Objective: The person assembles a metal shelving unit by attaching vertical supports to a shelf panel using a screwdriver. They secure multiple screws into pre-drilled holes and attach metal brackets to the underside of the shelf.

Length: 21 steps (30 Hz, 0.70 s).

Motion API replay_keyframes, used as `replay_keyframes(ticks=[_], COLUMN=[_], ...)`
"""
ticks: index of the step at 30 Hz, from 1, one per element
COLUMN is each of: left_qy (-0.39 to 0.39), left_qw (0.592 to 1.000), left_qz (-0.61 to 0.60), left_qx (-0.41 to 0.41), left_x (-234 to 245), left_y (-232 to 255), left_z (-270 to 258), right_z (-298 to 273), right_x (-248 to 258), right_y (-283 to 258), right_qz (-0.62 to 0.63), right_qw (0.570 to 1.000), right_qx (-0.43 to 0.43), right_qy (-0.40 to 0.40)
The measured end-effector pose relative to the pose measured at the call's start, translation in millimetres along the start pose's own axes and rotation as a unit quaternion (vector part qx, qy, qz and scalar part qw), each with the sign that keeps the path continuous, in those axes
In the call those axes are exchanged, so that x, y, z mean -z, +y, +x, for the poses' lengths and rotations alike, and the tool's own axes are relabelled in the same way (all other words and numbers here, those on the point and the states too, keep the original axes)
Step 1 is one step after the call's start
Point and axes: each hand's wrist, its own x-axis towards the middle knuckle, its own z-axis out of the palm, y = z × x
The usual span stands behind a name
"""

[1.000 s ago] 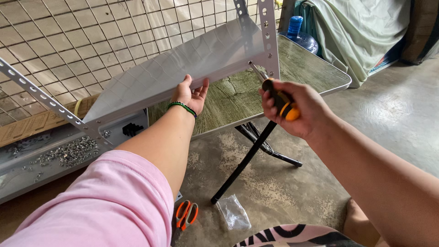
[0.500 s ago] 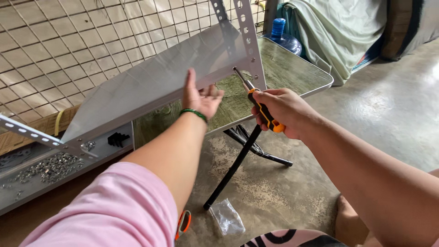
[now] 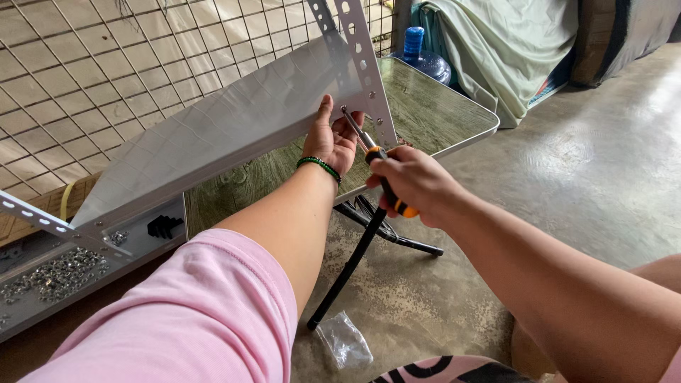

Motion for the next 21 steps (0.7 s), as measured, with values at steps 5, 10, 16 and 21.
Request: replay_keyframes(ticks=[5, 10, 16, 21], left_qy=[0.001, -0.017, -0.023, -0.017], left_qw=[1.0, 0.999, 0.999, 1.0], left_qz=[-0.024, -0.032, -0.04, 0.0], left_qx=[-0.008, -0.016, -0.017, -0.007], left_x=[1, 6, 9, 9], left_y=[-1, -4, -4, -3], left_z=[-1, 4, 11, 14], right_z=[-4, -10, 10, 11], right_x=[1, 5, 2, 1], right_y=[-10, -9, -5, -3], right_qz=[-0.026, -0.353, 0.532, 0.303], right_qw=[1.0, 0.927, 0.825, 0.945], right_qx=[0.016, 0.081, -0.133, -0.101], right_qy=[0.007, 0.1, -0.136, -0.065])
